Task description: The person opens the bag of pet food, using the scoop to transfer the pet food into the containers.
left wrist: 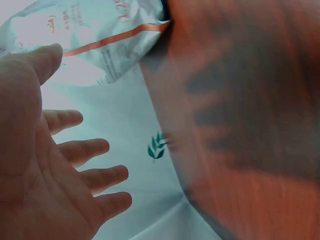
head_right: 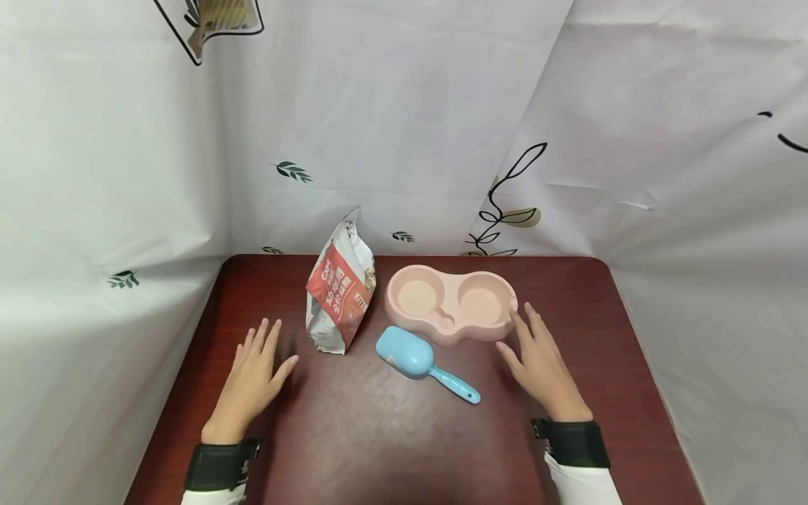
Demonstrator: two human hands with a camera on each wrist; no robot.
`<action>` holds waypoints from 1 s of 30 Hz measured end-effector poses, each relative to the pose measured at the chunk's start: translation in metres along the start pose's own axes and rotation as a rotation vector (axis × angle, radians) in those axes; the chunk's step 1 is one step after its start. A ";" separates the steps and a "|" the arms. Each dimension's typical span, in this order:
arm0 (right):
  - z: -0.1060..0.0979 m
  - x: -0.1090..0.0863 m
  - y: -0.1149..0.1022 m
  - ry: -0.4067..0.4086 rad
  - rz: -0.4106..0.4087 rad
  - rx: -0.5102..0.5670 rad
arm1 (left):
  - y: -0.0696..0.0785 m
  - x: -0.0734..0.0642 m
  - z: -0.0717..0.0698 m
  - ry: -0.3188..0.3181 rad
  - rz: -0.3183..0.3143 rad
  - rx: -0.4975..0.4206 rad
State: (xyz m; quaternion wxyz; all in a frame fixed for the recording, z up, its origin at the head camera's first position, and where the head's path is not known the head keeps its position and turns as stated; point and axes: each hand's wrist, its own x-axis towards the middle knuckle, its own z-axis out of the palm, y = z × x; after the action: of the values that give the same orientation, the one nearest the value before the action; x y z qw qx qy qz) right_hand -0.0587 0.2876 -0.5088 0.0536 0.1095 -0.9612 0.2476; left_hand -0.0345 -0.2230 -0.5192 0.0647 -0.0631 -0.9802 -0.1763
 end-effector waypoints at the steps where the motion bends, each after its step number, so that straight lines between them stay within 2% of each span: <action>1: 0.000 0.003 -0.002 0.011 -0.013 0.003 | 0.001 0.002 -0.001 0.006 0.005 -0.002; 8: 0.000 0.027 -0.018 0.083 -0.131 -0.001 | 0.010 0.019 -0.011 0.048 0.046 -0.005; 19: 0.003 0.064 -0.047 0.086 -0.292 0.033 | 0.025 0.049 -0.038 0.146 0.123 -0.041; 23: 0.003 0.075 -0.060 0.053 -0.307 0.056 | 0.031 0.063 -0.046 0.177 0.166 -0.056; 30: 0.009 0.093 -0.079 -0.009 -0.300 0.099 | 0.035 0.082 -0.061 0.186 0.206 -0.062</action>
State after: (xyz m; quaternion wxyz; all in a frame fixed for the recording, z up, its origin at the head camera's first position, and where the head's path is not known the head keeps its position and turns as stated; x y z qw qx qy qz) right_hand -0.1305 0.1988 -0.4654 0.0804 0.2555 -0.9208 0.2836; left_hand -0.1033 -0.2037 -0.4385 0.1711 -0.1489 -0.9523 -0.2042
